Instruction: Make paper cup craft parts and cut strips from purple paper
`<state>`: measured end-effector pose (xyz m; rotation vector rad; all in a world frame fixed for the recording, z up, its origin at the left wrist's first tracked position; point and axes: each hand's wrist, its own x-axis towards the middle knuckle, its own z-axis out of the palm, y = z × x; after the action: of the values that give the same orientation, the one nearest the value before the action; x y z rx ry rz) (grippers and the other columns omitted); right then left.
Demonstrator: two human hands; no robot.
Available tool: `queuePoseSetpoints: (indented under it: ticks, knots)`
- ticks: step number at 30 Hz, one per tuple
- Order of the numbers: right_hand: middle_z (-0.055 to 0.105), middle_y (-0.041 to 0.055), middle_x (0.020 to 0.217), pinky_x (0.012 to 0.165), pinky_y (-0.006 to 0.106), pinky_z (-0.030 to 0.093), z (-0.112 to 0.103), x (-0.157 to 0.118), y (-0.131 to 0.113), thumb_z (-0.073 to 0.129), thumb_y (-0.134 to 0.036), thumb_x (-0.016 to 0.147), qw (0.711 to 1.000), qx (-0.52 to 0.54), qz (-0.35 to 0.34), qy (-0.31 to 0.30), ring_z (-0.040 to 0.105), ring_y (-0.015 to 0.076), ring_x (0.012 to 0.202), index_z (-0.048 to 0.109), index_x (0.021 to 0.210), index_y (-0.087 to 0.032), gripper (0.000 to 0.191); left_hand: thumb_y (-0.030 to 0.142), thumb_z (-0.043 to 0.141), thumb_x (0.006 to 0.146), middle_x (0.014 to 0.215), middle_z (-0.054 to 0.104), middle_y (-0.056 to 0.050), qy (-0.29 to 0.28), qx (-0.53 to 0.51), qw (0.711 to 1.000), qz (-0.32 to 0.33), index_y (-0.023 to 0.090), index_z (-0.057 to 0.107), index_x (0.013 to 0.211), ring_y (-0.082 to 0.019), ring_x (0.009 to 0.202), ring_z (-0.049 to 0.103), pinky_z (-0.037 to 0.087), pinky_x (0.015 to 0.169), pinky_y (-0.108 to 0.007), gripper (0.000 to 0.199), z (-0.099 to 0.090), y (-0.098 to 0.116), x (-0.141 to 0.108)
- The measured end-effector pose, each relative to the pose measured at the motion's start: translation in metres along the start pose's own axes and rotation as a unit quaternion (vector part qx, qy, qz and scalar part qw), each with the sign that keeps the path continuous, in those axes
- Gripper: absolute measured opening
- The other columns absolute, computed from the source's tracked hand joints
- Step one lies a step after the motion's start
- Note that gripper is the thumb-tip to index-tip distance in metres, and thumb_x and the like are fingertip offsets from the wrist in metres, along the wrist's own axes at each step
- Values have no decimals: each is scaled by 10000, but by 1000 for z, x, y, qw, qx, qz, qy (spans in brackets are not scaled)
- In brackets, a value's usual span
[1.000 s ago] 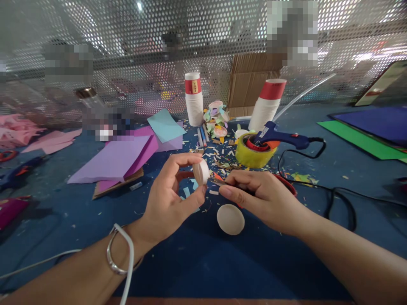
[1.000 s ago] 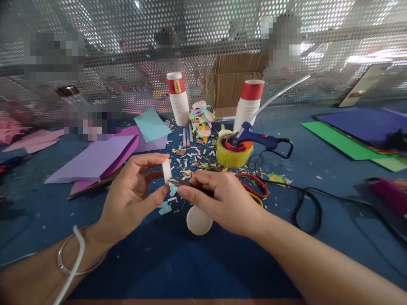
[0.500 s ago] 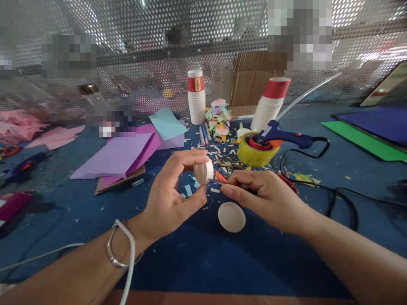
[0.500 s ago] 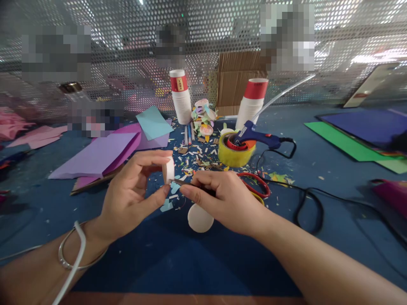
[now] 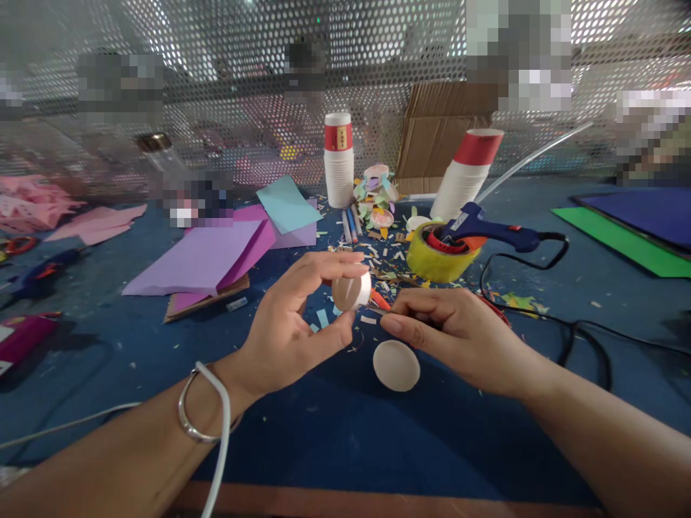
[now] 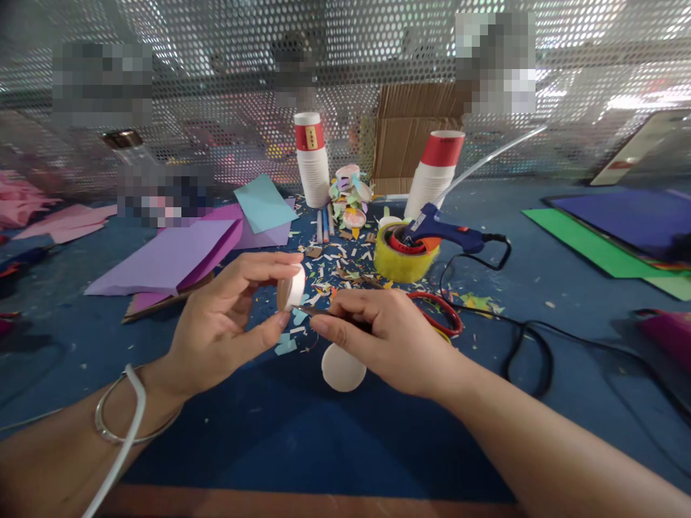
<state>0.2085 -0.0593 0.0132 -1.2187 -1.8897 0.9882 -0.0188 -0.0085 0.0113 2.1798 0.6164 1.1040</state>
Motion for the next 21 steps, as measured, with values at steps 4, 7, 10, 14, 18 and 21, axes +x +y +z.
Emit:
queuePoseSetpoints:
  ticks: [4, 7, 10, 14, 18, 21]
  knots:
    - [460, -28, 627, 509, 248, 317, 0, 0, 0, 558, -515, 978, 1000, 1, 2, 4, 395, 98, 579, 543, 661, -191, 454, 130, 718, 834, 1365, 616, -72, 6, -16, 1000, -8, 330, 651, 1263, -306, 1338, 535, 408, 1173, -554, 478, 1, 0, -1]
    - [467, -25, 630, 517, 251, 324, 1, 1, 1, 546, -533, 981, 1000, 3, 3, 3, 411, 102, 582, 537, 663, -193, 466, 135, 720, 833, 1358, 619, -86, 17, -38, 999, -12, 308, 650, 1254, -310, 1323, 544, 437, 1149, -554, 461, 3, -2, -1]
    - [456, -29, 634, 523, 249, 321, 1, 2, 2, 536, -534, 989, 1000, 17, 2, 1, 409, 97, 586, 528, 662, -191, 474, 146, 725, 836, 1334, 625, -99, 26, -62, 997, -29, 275, 643, 1239, -301, 1303, 558, 491, 1102, -514, 431, 6, -2, -1]
    - [438, -33, 635, 520, 248, 310, 1, 2, 3, 532, -533, 993, 1000, 24, 6, -1, 388, 95, 589, 519, 660, -189, 479, 147, 731, 834, 1297, 635, -101, 32, -67, 997, -38, 253, 643, 1220, -288, 1289, 568, 512, 1079, -479, 410, 7, -1, 0]
    - [442, -35, 628, 512, 250, 309, -1, 2, 2, 543, -518, 989, 1000, 23, -2, -3, 390, 93, 581, 525, 654, -188, 470, 134, 733, 834, 1292, 641, -90, 29, -47, 998, -24, 272, 648, 1249, -282, 1295, 563, 480, 1114, -494, 445, 6, -1, 0]
    - [453, -32, 623, 515, 251, 317, -1, 1, 2, 546, -507, 989, 1000, 13, -8, 0, 400, 94, 578, 522, 643, -190, 470, 146, 732, 837, 1313, 645, -77, 23, -32, 999, -12, 305, 655, 1255, -292, 1316, 551, 447, 1144, -526, 453, 4, -1, -1]
